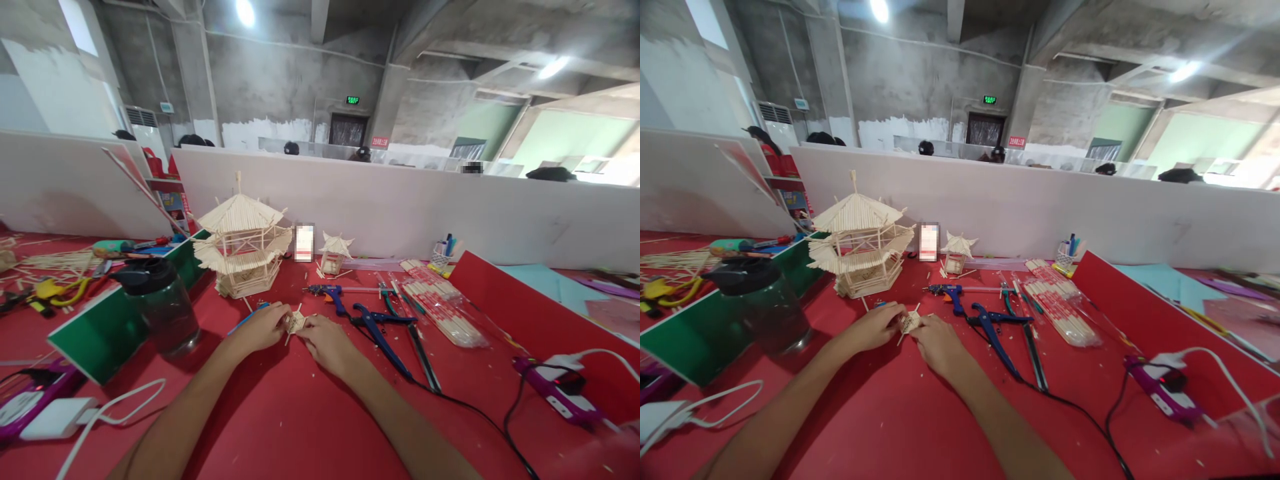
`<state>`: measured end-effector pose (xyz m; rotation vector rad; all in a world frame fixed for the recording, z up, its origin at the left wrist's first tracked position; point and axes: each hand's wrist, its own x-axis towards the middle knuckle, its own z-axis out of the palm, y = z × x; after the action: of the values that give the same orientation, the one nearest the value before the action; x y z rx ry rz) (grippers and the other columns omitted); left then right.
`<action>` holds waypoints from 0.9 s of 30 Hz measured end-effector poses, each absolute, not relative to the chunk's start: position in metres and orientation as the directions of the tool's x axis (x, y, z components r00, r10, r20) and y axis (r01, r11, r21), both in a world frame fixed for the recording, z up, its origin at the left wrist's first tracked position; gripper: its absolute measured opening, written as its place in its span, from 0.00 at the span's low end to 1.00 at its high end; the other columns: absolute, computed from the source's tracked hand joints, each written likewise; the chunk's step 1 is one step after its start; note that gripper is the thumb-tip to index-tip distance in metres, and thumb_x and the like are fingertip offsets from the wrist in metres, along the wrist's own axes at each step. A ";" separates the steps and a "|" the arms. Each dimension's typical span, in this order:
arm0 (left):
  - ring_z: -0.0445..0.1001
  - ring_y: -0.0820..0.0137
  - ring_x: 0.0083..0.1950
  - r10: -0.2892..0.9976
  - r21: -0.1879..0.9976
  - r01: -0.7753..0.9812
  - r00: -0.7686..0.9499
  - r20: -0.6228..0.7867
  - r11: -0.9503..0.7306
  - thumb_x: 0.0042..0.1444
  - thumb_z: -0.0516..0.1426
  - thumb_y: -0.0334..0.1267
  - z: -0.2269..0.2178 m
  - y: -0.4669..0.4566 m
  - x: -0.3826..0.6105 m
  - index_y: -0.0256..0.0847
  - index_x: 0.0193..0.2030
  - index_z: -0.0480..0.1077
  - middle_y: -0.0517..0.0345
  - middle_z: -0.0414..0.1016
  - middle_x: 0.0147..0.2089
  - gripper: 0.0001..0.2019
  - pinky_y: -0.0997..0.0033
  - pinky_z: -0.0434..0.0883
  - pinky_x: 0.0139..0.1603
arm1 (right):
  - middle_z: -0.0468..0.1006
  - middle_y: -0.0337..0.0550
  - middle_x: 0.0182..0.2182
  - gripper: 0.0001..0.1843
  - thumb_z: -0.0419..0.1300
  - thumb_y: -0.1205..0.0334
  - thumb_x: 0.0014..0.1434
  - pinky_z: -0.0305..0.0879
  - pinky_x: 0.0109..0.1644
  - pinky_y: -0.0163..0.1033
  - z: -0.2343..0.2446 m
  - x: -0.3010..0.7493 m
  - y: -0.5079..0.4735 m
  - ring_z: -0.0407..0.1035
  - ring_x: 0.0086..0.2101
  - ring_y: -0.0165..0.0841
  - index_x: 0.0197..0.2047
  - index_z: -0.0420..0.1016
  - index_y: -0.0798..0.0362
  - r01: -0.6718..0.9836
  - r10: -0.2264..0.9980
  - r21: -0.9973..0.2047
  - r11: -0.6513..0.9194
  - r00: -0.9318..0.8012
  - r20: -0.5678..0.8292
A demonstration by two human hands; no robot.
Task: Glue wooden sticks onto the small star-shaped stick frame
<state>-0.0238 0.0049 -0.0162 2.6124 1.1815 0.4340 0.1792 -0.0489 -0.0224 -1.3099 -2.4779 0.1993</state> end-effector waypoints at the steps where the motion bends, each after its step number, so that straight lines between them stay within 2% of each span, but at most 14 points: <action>1: 0.70 0.67 0.39 0.758 0.340 0.685 0.631 0.164 -0.644 0.53 0.51 0.27 -0.017 0.005 -0.024 0.42 0.38 0.67 0.55 0.72 0.38 0.09 0.72 0.62 0.39 | 0.77 0.45 0.44 0.16 0.55 0.70 0.63 0.63 0.48 0.37 -0.023 0.179 -0.049 0.68 0.46 0.37 0.47 0.79 0.47 0.776 0.822 -0.273 0.569 -0.524 0.223; 13: 0.71 0.68 0.38 0.780 0.345 0.707 0.609 0.148 -0.617 0.54 0.53 0.28 -0.017 0.006 -0.024 0.41 0.37 0.68 0.56 0.72 0.37 0.06 0.73 0.63 0.38 | 0.76 0.46 0.43 0.14 0.53 0.71 0.64 0.61 0.45 0.35 -0.030 0.182 -0.048 0.66 0.43 0.35 0.45 0.79 0.51 0.741 0.774 -0.232 0.630 -0.575 0.265; 19: 0.70 0.68 0.37 0.781 0.362 0.703 0.609 0.140 -0.613 0.54 0.53 0.29 -0.015 0.007 -0.024 0.41 0.36 0.68 0.57 0.72 0.37 0.06 0.73 0.63 0.38 | 0.76 0.45 0.45 0.15 0.54 0.70 0.63 0.61 0.47 0.36 -0.026 0.181 -0.050 0.67 0.46 0.36 0.47 0.79 0.48 0.761 0.793 -0.230 0.606 -0.561 0.237; 23: 0.70 0.69 0.37 0.783 0.369 0.705 0.610 0.121 -0.606 0.54 0.53 0.29 -0.014 0.007 -0.024 0.41 0.37 0.67 0.57 0.72 0.37 0.06 0.73 0.63 0.37 | 0.78 0.45 0.43 0.14 0.53 0.67 0.65 0.61 0.47 0.36 -0.017 0.183 -0.049 0.69 0.44 0.35 0.48 0.78 0.49 0.807 0.852 -0.280 0.521 -0.471 0.227; 27: 0.70 0.69 0.37 0.774 0.314 0.714 0.619 0.137 -0.626 0.58 0.52 0.32 -0.011 0.001 -0.022 0.41 0.37 0.66 0.57 0.71 0.37 0.03 0.73 0.63 0.37 | 0.80 0.45 0.40 0.09 0.59 0.62 0.61 0.60 0.44 0.36 -0.009 0.189 -0.047 0.71 0.40 0.36 0.44 0.77 0.52 0.835 0.917 -0.380 0.398 -0.346 0.200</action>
<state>-0.0215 0.0010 -0.0109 2.6143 1.2214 0.3819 0.1888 -0.0471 -0.0092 -1.5099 -2.2825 0.2968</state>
